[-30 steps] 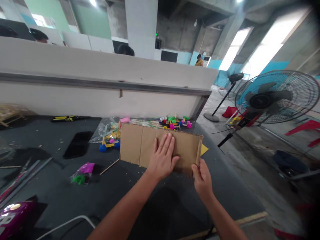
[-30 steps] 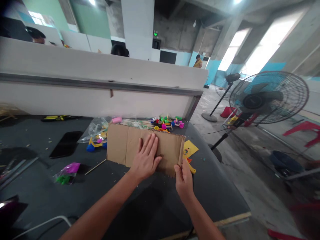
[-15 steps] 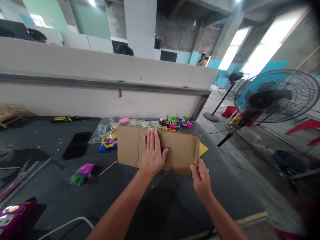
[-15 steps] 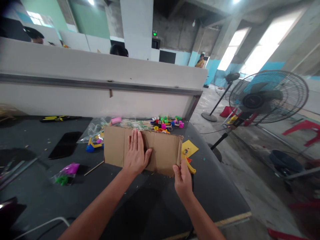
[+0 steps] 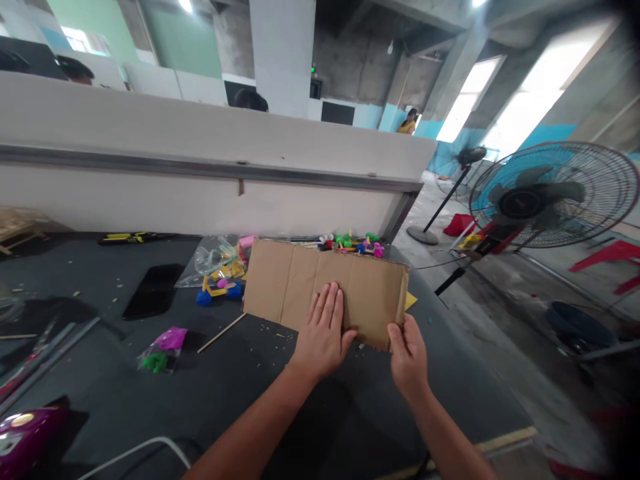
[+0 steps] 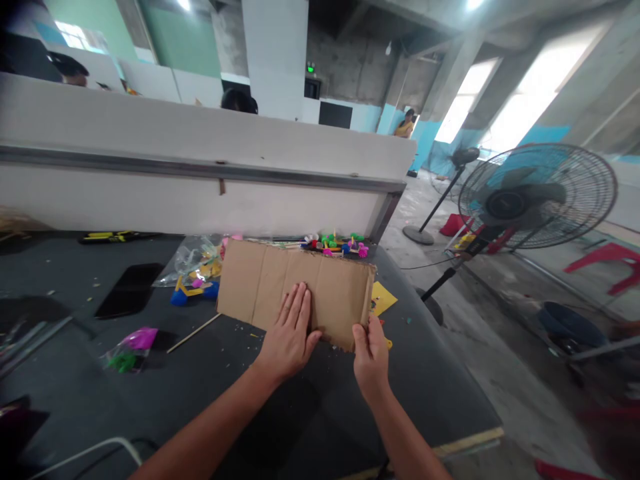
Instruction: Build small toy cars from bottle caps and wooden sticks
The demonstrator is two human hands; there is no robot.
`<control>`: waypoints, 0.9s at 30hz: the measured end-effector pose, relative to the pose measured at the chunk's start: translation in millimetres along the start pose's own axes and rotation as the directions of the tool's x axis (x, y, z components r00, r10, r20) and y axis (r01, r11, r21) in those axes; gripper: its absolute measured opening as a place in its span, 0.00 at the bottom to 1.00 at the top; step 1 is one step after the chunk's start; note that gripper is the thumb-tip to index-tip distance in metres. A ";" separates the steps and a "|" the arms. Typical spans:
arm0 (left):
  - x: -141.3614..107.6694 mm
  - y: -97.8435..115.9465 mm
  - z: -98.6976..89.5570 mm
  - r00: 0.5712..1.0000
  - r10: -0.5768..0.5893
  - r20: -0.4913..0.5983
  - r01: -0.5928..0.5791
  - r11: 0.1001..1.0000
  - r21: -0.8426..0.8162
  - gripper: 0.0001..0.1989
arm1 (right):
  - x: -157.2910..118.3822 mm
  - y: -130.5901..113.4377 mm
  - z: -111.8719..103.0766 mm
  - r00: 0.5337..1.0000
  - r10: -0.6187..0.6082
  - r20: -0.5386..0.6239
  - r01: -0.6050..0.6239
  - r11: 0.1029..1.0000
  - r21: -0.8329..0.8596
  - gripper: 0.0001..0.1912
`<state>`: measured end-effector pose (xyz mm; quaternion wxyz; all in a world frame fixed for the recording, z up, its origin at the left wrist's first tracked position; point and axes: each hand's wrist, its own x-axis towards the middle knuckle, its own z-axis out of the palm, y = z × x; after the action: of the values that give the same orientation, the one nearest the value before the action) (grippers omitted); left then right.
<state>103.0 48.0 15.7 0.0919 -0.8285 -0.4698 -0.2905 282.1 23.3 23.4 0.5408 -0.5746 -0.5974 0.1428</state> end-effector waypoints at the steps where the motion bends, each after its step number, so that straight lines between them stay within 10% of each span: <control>1: -3.2 -2.7 -0.1 1.000 0.003 0.008 -0.003 1.000 0.002 0.37 | 0.5 1.6 -1.0 1.000 0.003 -0.012 -0.003 1.000 -0.011 0.09; 8: 10.9 -31.1 -10.3 0.983 -0.171 -0.066 0.171 0.985 0.002 0.35 | -3.0 0.1 1.9 1.000 0.001 0.011 -0.001 0.999 -0.032 0.09; 15: 11.1 -16.2 -9.4 1.000 0.027 0.009 -0.027 1.000 -0.014 0.35 | -5.0 -5.1 6.7 1.000 -0.002 0.023 0.002 1.000 0.005 0.09; 27: 17.9 -25.6 -18.6 0.999 -0.043 -0.018 0.041 0.993 -0.107 0.30 | -4.6 -3.1 7.4 0.997 -0.008 0.075 0.006 1.000 0.027 0.10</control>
<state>81.3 67.0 37.8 0.0464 -0.8191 -0.4701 -0.3255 273.4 21.8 20.9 0.5260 -0.5594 -0.6176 0.1702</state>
